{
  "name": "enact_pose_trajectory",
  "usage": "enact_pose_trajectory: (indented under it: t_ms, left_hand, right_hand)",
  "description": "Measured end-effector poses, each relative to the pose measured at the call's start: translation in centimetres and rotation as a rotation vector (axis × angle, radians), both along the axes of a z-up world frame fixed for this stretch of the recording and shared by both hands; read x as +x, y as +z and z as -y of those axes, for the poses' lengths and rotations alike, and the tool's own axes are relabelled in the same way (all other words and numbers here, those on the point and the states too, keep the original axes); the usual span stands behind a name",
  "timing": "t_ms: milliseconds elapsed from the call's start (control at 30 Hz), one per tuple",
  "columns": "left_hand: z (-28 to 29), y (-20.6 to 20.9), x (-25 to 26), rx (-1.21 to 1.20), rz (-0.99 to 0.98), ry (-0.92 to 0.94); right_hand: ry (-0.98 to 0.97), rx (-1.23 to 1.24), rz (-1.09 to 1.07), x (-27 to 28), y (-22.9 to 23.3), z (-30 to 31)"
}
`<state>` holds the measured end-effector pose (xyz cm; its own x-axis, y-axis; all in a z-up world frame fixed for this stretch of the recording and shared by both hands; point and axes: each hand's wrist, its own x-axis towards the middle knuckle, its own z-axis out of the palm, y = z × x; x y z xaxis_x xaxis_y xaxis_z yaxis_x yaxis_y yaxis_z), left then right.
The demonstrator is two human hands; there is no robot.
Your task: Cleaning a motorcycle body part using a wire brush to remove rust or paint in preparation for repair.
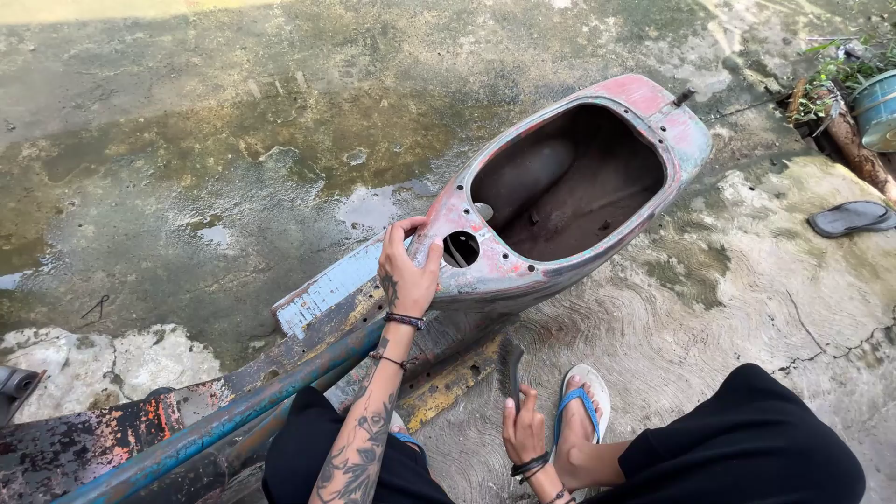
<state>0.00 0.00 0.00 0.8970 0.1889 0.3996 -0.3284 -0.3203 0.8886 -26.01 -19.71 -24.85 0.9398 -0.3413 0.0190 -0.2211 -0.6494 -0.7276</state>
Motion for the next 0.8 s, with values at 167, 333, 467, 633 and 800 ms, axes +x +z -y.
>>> enact_pose_trajectory:
  t_ms: [167, 333, 467, 633, 800]
  left_hand:
    - [0.0, -0.2, 0.1, -0.013, -0.003, -0.001]
    - [-0.2, -2.2, 1.0, -0.093, 0.070, -0.019]
    - [-1.5, -0.4, 0.9, -0.126, -0.266, -0.238]
    - [-2.9, 1.4, 0.1, -0.311, -0.428, -0.455]
    - [-3.4, 5.1, -0.7, -0.497, -0.555, -0.417]
  right_hand:
    - [0.066, 0.079, 0.316, 3.9, 11.3, 0.4]
    - [0.011, 0.515, 0.397, 8.7, 19.5, 1.1]
    - [-0.039, 0.203, 0.377, 9.5, 19.5, 0.2]
    - [0.053, -0.021, 0.309, 8.6, 19.4, -2.9]
    - [0.217, -0.014, 0.424, 9.1, 18.1, -4.8]
